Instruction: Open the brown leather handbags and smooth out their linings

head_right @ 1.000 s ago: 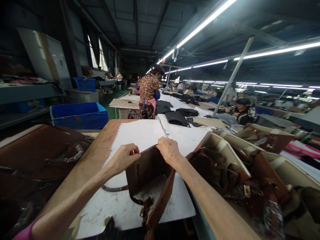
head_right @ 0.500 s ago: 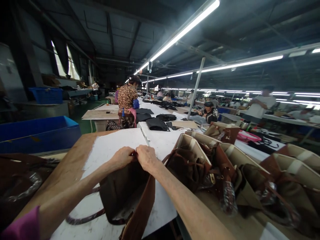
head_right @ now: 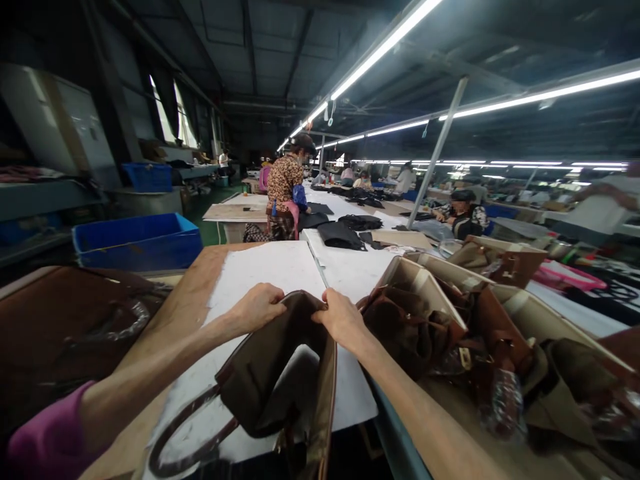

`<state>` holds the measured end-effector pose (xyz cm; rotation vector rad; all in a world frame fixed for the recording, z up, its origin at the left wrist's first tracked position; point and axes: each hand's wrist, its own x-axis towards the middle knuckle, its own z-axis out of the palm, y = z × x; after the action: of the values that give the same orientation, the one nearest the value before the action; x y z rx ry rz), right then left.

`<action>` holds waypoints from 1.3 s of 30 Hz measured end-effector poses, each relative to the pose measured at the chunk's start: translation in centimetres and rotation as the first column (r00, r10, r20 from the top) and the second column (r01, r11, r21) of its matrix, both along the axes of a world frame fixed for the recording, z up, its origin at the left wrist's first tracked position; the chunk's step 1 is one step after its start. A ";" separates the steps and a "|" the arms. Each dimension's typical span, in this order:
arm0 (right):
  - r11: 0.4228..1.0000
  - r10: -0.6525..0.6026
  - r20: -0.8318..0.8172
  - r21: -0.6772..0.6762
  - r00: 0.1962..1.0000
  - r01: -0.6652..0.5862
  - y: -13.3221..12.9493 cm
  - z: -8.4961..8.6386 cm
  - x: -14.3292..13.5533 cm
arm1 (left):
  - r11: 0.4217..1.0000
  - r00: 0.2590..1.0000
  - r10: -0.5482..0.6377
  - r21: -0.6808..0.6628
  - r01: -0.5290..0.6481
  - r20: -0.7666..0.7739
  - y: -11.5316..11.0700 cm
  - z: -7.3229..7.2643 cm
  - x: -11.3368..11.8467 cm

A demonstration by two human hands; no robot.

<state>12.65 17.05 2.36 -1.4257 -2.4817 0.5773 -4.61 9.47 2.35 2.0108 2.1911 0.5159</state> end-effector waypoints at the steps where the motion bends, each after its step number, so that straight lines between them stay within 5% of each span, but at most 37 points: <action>1: 0.999 0.027 -0.019 -0.029 0.999 -0.028 0.2 -0.2 -0.1 | 1.000 1.000 0.011 -0.001 -0.011 0.005 -0.1 -0.1 -0.1; 7: 0.975 0.171 -0.093 -0.128 0.981 -0.182 1.1 -0.8 -0.4 | 0.996 0.994 -0.068 0.056 0.064 0.087 0.9 -0.6 -1.5; 15: 0.987 0.148 -0.054 -0.056 0.988 -0.150 0.8 -0.4 -0.5 | 0.989 0.978 -0.142 0.073 0.132 0.155 3.4 -0.9 -1.1; 26: 0.975 0.202 -0.045 -0.086 0.978 -0.206 2.9 -1.1 0.3 | 0.982 0.978 -0.185 0.062 0.180 0.096 3.9 -0.5 -0.9; 34: 0.960 0.193 0.122 0.180 0.974 -0.213 2.0 0.2 -0.2 | 0.984 0.986 -0.166 0.061 0.165 0.012 3.7 -0.6 -0.1; 39: 0.958 0.202 0.125 0.182 0.971 -0.222 2.0 -0.3 -0.4 | 0.984 0.985 -0.170 0.062 0.168 0.029 3.7 -0.6 -0.1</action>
<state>12.25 19.02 2.07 -1.1541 -2.7088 0.2911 -4.71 13.17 1.73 2.1764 1.9848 0.5945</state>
